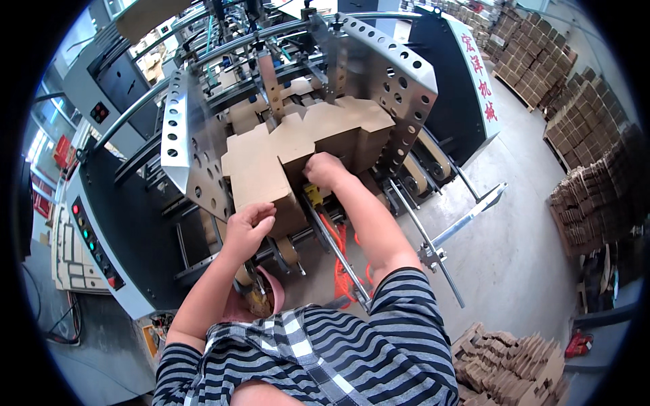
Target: The person picks up flat cardboard pieces from a stack, folds them into box shapes, and places them into a machine. The person repeats this process multiple times, handling the cardboard by hand.
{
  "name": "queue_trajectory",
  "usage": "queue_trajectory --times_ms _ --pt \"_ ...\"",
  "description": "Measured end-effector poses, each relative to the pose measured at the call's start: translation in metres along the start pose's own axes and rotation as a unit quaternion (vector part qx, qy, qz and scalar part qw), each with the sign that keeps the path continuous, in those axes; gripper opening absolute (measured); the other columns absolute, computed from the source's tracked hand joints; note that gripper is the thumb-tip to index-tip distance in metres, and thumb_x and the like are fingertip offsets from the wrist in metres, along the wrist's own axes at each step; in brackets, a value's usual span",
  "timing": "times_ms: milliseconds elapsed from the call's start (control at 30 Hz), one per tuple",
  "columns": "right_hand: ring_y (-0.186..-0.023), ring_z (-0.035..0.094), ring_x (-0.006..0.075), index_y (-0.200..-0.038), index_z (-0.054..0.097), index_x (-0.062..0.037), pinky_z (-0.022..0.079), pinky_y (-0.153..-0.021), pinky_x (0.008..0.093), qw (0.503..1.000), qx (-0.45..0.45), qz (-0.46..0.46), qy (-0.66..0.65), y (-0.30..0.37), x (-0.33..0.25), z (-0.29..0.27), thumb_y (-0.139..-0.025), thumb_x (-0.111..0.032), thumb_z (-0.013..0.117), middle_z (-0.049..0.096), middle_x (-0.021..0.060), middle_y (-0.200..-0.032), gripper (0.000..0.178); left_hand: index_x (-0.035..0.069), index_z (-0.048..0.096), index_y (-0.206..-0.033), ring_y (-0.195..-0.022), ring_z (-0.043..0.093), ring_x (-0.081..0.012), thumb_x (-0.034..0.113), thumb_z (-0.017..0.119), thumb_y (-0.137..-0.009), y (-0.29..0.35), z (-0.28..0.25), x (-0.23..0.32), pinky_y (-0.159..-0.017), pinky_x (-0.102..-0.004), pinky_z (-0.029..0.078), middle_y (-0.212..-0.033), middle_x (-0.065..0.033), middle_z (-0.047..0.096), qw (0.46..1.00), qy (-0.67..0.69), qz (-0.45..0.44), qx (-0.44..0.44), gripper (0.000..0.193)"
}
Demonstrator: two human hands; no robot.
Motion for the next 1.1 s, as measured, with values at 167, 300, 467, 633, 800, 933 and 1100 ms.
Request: queue_trajectory --times_ms 167,300,467,633,800,933,1100 --pt "-0.089 0.064 0.0324 -0.090 0.072 -0.0123 0.051 -0.079 0.0402 0.997 -0.003 -0.018 -0.081 0.010 0.010 -0.005 -0.077 -0.029 0.060 0.068 0.0135 -0.089 0.025 -0.003 0.061 -0.113 -0.098 0.066 -0.0189 0.012 0.066 -0.081 -0.001 0.006 0.005 -0.088 -0.0297 0.050 -0.104 -0.0144 0.068 1.000 -0.003 0.005 -0.026 0.035" --pt "-0.096 0.063 0.0317 -0.091 0.071 -0.0088 0.051 -0.083 0.0410 0.977 -0.015 0.171 0.123 0.030 0.089 -0.043 -0.078 -0.030 0.056 0.067 0.0150 -0.097 0.029 -0.003 0.060 -0.114 -0.099 0.065 -0.0208 0.013 0.067 -0.081 0.008 0.007 0.005 -0.089 -0.0308 0.050 -0.106 -0.0149 0.067 0.997 -0.044 0.005 -0.064 0.038" --pt "-0.093 0.064 0.0325 -0.088 0.071 -0.0064 0.051 -0.083 0.0420 0.962 -0.037 0.128 0.238 0.005 0.149 -0.066 -0.080 -0.021 0.056 0.068 0.0153 -0.097 0.022 -0.002 0.060 -0.114 -0.098 0.065 -0.0223 0.015 0.068 -0.080 0.001 0.006 0.002 -0.088 -0.0319 0.050 -0.104 -0.0147 0.068 0.998 -0.037 0.026 -0.050 0.040" --pt "-0.094 0.064 0.0327 -0.089 0.071 -0.0095 0.050 -0.085 0.0421 0.977 -0.023 0.078 0.198 0.013 0.149 -0.050 -0.079 -0.022 0.056 0.068 0.0146 -0.098 0.022 -0.004 0.061 -0.112 -0.097 0.066 -0.0222 0.014 0.067 -0.080 0.004 0.003 -0.004 -0.088 -0.0319 0.050 -0.103 -0.0158 0.068 0.998 -0.053 0.001 -0.045 0.037" --pt "-0.095 0.064 0.0322 -0.090 0.071 -0.0096 0.050 -0.086 0.0413 0.972 -0.075 0.103 0.198 0.004 0.146 -0.065 -0.077 -0.026 0.058 0.067 0.0153 -0.100 0.025 -0.004 0.061 -0.113 -0.097 0.066 -0.0211 0.014 0.066 -0.081 -0.005 0.008 -0.006 -0.086 -0.0306 0.051 -0.103 -0.0175 0.068 0.995 -0.032 -0.043 -0.085 0.036" --pt "-0.086 0.065 0.0289 -0.085 0.072 -0.0088 0.052 -0.080 0.0385 0.968 -0.065 0.112 0.214 0.014 0.134 -0.084 -0.071 -0.029 0.064 0.068 0.0130 -0.087 0.026 -0.005 0.062 -0.112 -0.094 0.067 -0.0201 0.015 0.065 -0.083 0.000 0.005 -0.007 -0.083 -0.0300 0.052 -0.101 -0.0168 0.069 0.997 -0.009 -0.032 -0.064 0.035" --pt "-0.079 0.066 0.0305 -0.077 0.072 -0.0072 0.052 -0.076 0.0389 0.981 -0.021 0.134 0.139 0.010 0.122 -0.117 -0.069 -0.027 0.067 0.067 0.0158 -0.079 0.022 -0.006 0.061 -0.113 -0.095 0.064 -0.0135 0.011 0.064 -0.086 -0.002 0.015 -0.015 -0.084 -0.0257 0.051 -0.106 -0.0126 0.067 0.978 0.099 -0.138 -0.117 0.032"
Point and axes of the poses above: each hand's wrist, its own y-axis away from the middle knuckle, its own z-axis out of the palm, x = y × z, the point moved 10 cm from there along -y, towards the middle knuckle
